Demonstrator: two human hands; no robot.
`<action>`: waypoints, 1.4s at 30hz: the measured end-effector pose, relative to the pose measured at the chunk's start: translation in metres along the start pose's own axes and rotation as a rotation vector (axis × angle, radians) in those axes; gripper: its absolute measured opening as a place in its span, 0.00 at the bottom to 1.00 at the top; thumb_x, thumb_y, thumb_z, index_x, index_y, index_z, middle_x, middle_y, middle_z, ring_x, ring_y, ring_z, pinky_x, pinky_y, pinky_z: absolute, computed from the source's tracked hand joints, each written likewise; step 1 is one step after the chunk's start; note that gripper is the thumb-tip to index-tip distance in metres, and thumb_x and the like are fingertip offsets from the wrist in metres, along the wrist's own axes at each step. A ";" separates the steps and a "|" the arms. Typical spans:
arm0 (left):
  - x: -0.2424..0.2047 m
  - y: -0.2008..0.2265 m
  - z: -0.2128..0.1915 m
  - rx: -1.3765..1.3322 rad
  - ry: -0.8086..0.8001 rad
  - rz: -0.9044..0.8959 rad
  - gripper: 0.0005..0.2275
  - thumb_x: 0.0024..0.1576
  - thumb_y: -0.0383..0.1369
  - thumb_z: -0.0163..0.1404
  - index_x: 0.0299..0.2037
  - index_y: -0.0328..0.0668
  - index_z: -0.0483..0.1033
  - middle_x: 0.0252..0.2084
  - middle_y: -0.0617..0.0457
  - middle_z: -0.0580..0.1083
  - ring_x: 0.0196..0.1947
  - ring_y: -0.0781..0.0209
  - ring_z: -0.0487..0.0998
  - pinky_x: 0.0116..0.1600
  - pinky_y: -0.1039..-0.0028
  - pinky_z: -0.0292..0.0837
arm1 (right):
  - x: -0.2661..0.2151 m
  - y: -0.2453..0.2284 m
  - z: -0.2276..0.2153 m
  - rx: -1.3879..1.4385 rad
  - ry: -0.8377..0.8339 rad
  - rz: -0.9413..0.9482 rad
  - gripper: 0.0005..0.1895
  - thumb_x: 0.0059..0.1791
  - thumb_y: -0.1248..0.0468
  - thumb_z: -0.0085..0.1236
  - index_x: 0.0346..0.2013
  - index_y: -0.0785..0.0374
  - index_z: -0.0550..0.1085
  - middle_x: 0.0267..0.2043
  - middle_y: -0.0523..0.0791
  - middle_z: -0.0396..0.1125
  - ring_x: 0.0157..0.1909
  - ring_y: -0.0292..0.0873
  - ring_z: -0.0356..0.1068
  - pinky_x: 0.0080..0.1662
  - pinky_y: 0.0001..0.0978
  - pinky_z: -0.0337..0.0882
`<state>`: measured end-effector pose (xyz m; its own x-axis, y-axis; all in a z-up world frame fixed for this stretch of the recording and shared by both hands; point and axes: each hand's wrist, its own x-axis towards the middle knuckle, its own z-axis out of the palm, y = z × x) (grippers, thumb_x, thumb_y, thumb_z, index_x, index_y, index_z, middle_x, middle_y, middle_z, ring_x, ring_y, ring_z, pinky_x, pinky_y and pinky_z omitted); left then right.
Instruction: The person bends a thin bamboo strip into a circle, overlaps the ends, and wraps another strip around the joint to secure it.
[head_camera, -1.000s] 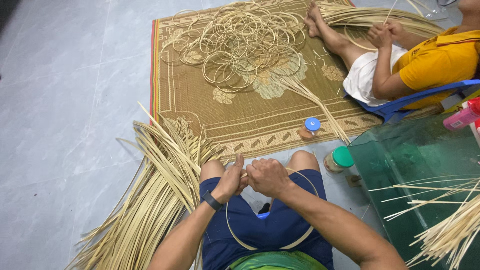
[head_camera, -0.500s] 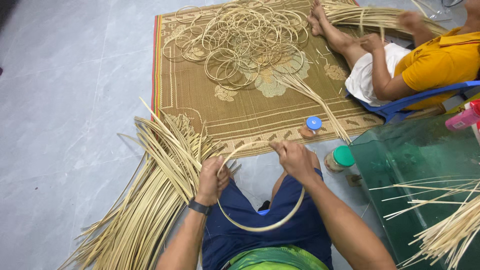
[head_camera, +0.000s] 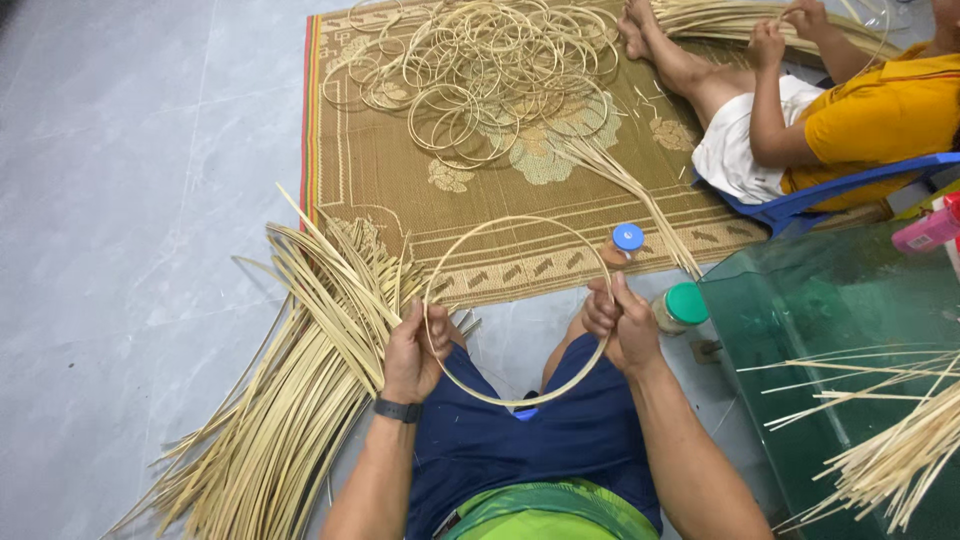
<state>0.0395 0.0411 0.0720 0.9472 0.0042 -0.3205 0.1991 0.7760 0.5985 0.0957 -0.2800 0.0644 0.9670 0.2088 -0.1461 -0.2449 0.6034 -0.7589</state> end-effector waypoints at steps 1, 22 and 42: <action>0.004 0.000 0.001 0.001 0.004 -0.003 0.19 0.66 0.45 0.38 0.36 0.37 0.75 0.22 0.58 0.66 0.21 0.68 0.65 0.24 0.79 0.59 | 0.002 0.000 0.004 0.103 0.002 -0.015 0.22 0.60 0.52 0.42 0.45 0.71 0.71 0.22 0.37 0.52 0.24 0.33 0.51 0.27 0.25 0.54; 0.021 0.035 -0.021 -0.116 -0.134 0.165 0.18 0.70 0.41 0.44 0.34 0.33 0.76 0.19 0.59 0.67 0.15 0.70 0.64 0.20 0.82 0.61 | 0.052 -0.041 0.039 -1.092 -0.285 -0.362 0.19 0.59 0.57 0.46 0.51 0.70 0.78 0.26 0.41 0.68 0.29 0.34 0.65 0.33 0.25 0.68; -0.037 -0.035 -0.145 0.881 0.881 -0.356 0.34 0.47 0.38 0.63 0.63 0.24 0.72 0.51 0.29 0.82 0.44 0.40 0.86 0.45 0.62 0.80 | 0.044 0.070 -0.062 -1.224 0.124 0.061 0.12 0.53 0.61 0.56 0.43 0.66 0.82 0.28 0.46 0.77 0.29 0.37 0.73 0.33 0.30 0.72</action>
<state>-0.0391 0.1055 -0.0437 0.3923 0.5574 -0.7317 0.8205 0.1474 0.5523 0.1255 -0.2765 -0.0350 0.9728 0.0962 -0.2105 -0.1271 -0.5378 -0.8334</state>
